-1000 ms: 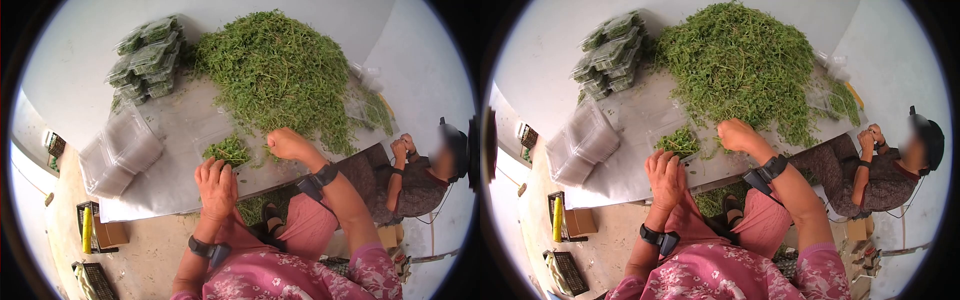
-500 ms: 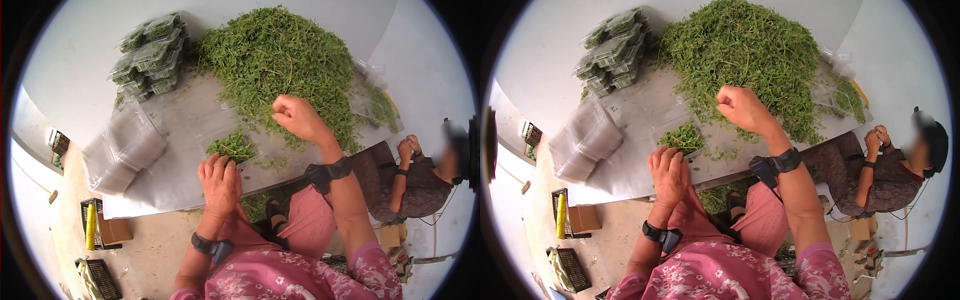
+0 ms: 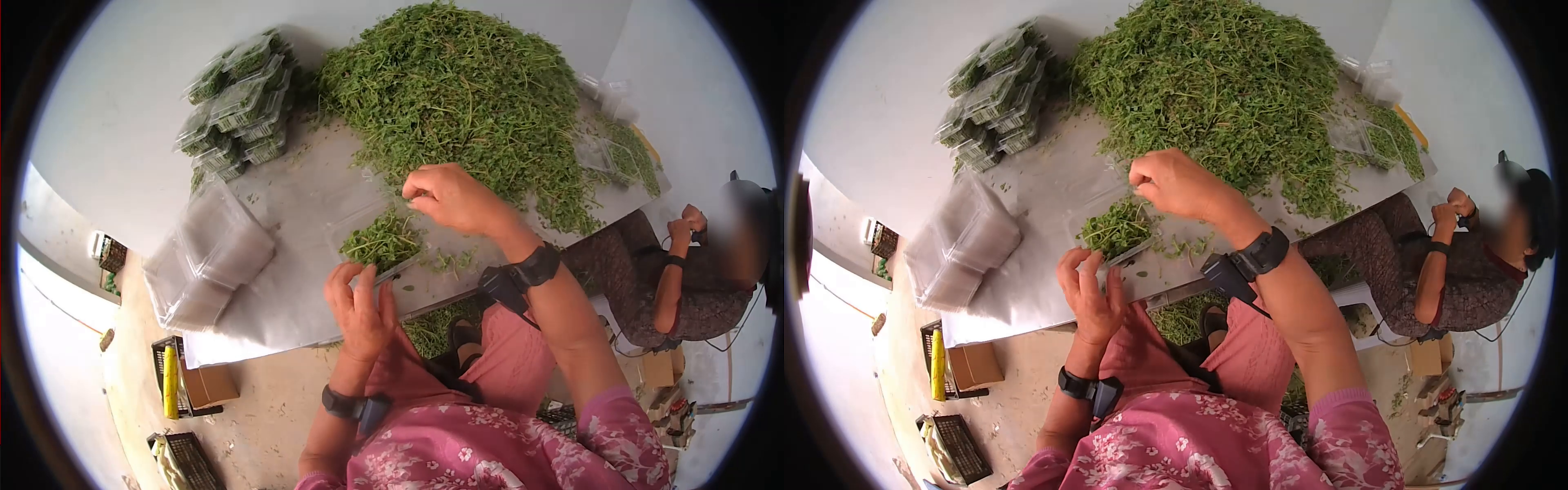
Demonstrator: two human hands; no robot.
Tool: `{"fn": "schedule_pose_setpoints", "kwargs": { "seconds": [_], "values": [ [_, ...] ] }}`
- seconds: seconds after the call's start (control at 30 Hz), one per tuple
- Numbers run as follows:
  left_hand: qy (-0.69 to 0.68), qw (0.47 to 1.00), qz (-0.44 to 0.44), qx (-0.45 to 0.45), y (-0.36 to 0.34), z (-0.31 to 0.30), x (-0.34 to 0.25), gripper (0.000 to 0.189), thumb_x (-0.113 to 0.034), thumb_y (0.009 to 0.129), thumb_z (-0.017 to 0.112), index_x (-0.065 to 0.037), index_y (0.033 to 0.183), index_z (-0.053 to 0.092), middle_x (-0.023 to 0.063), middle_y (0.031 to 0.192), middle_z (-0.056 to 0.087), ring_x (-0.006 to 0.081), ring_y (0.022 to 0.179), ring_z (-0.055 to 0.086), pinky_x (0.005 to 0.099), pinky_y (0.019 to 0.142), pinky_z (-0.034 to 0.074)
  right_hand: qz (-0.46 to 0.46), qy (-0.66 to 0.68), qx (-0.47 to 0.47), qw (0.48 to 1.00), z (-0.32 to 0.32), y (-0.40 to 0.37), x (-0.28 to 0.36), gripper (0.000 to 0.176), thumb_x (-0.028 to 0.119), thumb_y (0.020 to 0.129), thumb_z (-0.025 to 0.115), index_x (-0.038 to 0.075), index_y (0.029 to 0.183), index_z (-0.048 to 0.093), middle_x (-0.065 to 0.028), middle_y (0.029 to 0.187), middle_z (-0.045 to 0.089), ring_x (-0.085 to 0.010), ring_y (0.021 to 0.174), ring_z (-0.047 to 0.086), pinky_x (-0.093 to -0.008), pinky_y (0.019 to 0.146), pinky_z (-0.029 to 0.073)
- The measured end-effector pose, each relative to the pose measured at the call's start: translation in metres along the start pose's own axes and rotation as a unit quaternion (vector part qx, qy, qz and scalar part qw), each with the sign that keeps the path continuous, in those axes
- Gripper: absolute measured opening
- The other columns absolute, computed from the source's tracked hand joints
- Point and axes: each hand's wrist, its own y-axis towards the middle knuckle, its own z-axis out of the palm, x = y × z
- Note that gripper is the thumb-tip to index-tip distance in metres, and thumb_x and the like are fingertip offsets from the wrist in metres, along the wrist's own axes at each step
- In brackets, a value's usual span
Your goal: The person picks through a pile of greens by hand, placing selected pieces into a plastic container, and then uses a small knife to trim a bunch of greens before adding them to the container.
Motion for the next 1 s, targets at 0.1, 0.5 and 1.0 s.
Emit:
{"fn": "schedule_pose_setpoints", "kwargs": {
  "seconds": [0.1,0.5,1.0],
  "values": [
    [0.038,0.999,-0.005,0.031,0.009,-0.004,-0.006,0.045,-0.007,0.083,0.071,-0.001,0.125,0.058,0.0218,0.134,0.051,0.0425,0.128,0.046,0.0528,0.107,0.036,0.061,0.019,-0.001,0.998,-0.008,-0.008,-0.011,0.013,0.008,0.085,0.068,0.0,0.095,0.067,-0.0142,0.082,0.068,-0.0282,0.073,0.066,-0.0385,0.068,0.052],
    [0.143,0.949,0.073,0.271,0.053,0.0,-0.016,0.051,-0.039,0.084,0.073,-0.004,0.121,0.065,0.0154,0.127,0.061,0.0392,0.129,0.047,0.0517,0.108,0.032,0.096,-0.005,-0.014,0.995,-0.011,-0.021,-0.033,0.011,0.003,0.082,0.065,-0.001,0.092,0.068,-0.0154,0.081,0.07,-0.0269,0.072,0.068,-0.0383,0.065,0.052],
    [0.141,0.952,0.047,0.266,0.052,0.007,-0.015,0.056,-0.028,0.077,0.08,-0.004,0.123,0.058,0.011,0.112,0.066,0.0329,0.113,0.055,0.0506,0.106,0.034,0.243,-0.031,-0.053,0.968,-0.022,-0.035,-0.082,0.004,0.004,0.088,0.066,0.0,0.089,0.066,-0.0147,0.078,0.066,-0.0294,0.068,0.063,-0.0418,0.065,0.05]
  ]
}}
